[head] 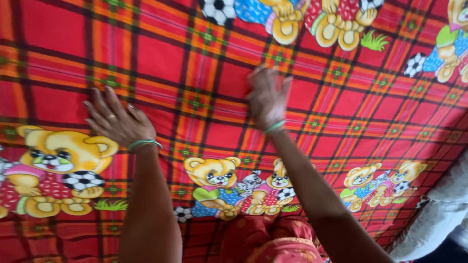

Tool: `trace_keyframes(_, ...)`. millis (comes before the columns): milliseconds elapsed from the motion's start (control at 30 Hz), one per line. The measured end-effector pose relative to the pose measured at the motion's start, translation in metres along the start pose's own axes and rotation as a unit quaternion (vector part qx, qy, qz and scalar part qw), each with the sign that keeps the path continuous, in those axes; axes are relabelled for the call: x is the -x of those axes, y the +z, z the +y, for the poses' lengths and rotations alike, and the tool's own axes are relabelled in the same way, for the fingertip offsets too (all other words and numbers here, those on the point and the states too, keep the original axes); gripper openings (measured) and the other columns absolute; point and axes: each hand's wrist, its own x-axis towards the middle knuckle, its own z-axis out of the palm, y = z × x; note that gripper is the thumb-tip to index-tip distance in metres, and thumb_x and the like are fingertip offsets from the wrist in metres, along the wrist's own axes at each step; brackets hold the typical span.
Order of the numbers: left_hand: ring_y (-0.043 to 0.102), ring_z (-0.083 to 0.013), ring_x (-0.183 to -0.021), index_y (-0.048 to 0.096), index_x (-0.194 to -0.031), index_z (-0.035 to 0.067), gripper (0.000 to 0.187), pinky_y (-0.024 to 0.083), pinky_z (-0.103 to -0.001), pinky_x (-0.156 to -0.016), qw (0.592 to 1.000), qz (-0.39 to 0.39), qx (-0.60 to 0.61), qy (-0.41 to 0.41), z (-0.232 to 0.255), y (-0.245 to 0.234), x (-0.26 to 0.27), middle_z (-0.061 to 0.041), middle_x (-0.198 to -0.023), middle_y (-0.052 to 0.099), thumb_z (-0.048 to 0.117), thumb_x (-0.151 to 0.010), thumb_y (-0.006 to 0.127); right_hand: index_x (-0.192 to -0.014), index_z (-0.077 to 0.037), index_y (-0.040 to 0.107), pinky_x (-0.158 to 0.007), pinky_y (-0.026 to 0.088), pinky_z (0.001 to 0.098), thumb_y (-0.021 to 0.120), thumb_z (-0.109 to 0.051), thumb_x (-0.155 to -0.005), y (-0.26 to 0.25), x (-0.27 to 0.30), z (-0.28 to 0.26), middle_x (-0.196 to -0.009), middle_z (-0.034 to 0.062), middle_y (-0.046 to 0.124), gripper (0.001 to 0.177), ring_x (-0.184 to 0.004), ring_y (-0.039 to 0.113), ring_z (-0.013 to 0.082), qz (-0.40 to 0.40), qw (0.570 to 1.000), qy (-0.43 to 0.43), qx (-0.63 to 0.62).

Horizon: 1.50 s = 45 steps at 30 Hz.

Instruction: The person spreads a red patterned bedsheet over a mattress, smoothing it by hand. They then place two white pillows at the head of the bed and smooth the sheet again.

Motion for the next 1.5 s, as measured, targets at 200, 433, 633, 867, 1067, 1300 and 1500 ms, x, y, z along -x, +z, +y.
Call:
trace_keyframes(200,0.023,-0.0406,-0.158,0.041,-0.164,0.018,0.060,0.014,-0.064,-0.127,1.000,-0.009,-0.025,-0.005,0.000,0.004,0.000,-0.008,-0.170,0.034,0.037,-0.111,0.020,-0.167,-0.018,0.023,-0.128,-0.004,0.0559,0.044,-0.039,-0.108,0.046,0.013,0.036,-0.175,0.0002,0.013,0.066,-0.161,0.002,0.0246,-0.134,0.794,0.082,-0.588)
trace_keyframes(433,0.018,-0.0447,-0.163,0.036,-0.174,0.008,0.058,0.014,-0.067,-0.131,0.988,-0.054,-0.057,0.130,-0.048,-0.006,0.115,-0.016,-0.179,0.026,0.027,-0.120,0.030,-0.166,-0.023,0.017,-0.126,-0.001,0.0640,0.039,-0.045,-0.110,0.045,0.040,0.038,-0.174,0.0023,0.008,0.064,-0.159,-0.001,0.0287,-0.086,0.822,-0.032,-0.562)
trace_keyframes(633,0.025,-0.0520,-0.158,0.038,-0.167,0.005,0.058,0.020,-0.073,-0.124,0.994,-0.065,0.026,0.089,-0.075,-0.035,0.296,-0.024,-0.172,0.031,0.031,-0.115,0.041,-0.165,-0.022,0.030,-0.118,0.005,0.0731,0.049,-0.047,-0.103,0.028,0.206,-0.030,-0.170,0.0068,0.032,0.070,-0.157,0.016,0.0349,0.152,0.822,-0.230,-0.497)
trace_keyframes(867,0.028,-0.0542,-0.150,0.045,-0.158,0.003,0.059,0.022,-0.073,-0.114,0.999,-0.050,0.015,0.002,-0.026,-0.041,0.360,-0.029,-0.165,0.036,0.036,-0.110,0.047,-0.159,-0.028,0.035,-0.131,0.017,0.0590,0.041,-0.042,-0.108,0.003,0.354,-0.066,-0.172,-0.0021,0.026,0.053,-0.161,0.019,0.0197,0.167,0.606,-0.383,-0.677)
trace_keyframes(1067,0.045,-0.0375,-0.148,0.059,-0.143,0.011,0.050,0.021,-0.060,-0.129,0.927,-0.002,0.269,0.263,0.172,0.014,0.356,-0.014,-0.148,0.057,0.027,-0.096,0.067,-0.145,-0.006,0.045,-0.096,0.050,0.0620,0.054,-0.007,-0.100,0.095,0.299,0.006,-0.151,0.0177,0.045,0.046,-0.141,0.040,0.0323,-0.010,0.933,0.026,-0.358)
trace_keyframes(1300,0.023,-0.0314,-0.155,0.048,-0.156,0.025,0.059,0.010,-0.066,-0.122,0.899,-0.135,0.088,0.408,0.332,0.057,0.433,0.001,-0.167,0.035,0.041,-0.101,0.057,-0.162,-0.013,0.036,-0.127,0.008,0.0514,0.051,-0.031,-0.104,0.322,0.487,0.013,-0.170,0.0069,0.028,0.063,-0.158,0.019,0.0241,-0.179,0.610,0.493,-0.594)
trace_keyframes(1500,0.024,-0.0289,-0.159,0.049,-0.158,0.027,0.054,0.011,-0.063,-0.126,0.904,-0.117,0.067,0.406,0.327,0.062,0.437,0.006,-0.169,0.035,0.040,-0.106,0.055,-0.163,-0.017,0.037,-0.128,0.018,0.0547,0.036,-0.050,-0.112,0.350,0.737,-0.056,-0.170,0.0029,0.033,0.060,-0.161,0.024,0.0258,-0.290,0.502,0.713,-0.395)
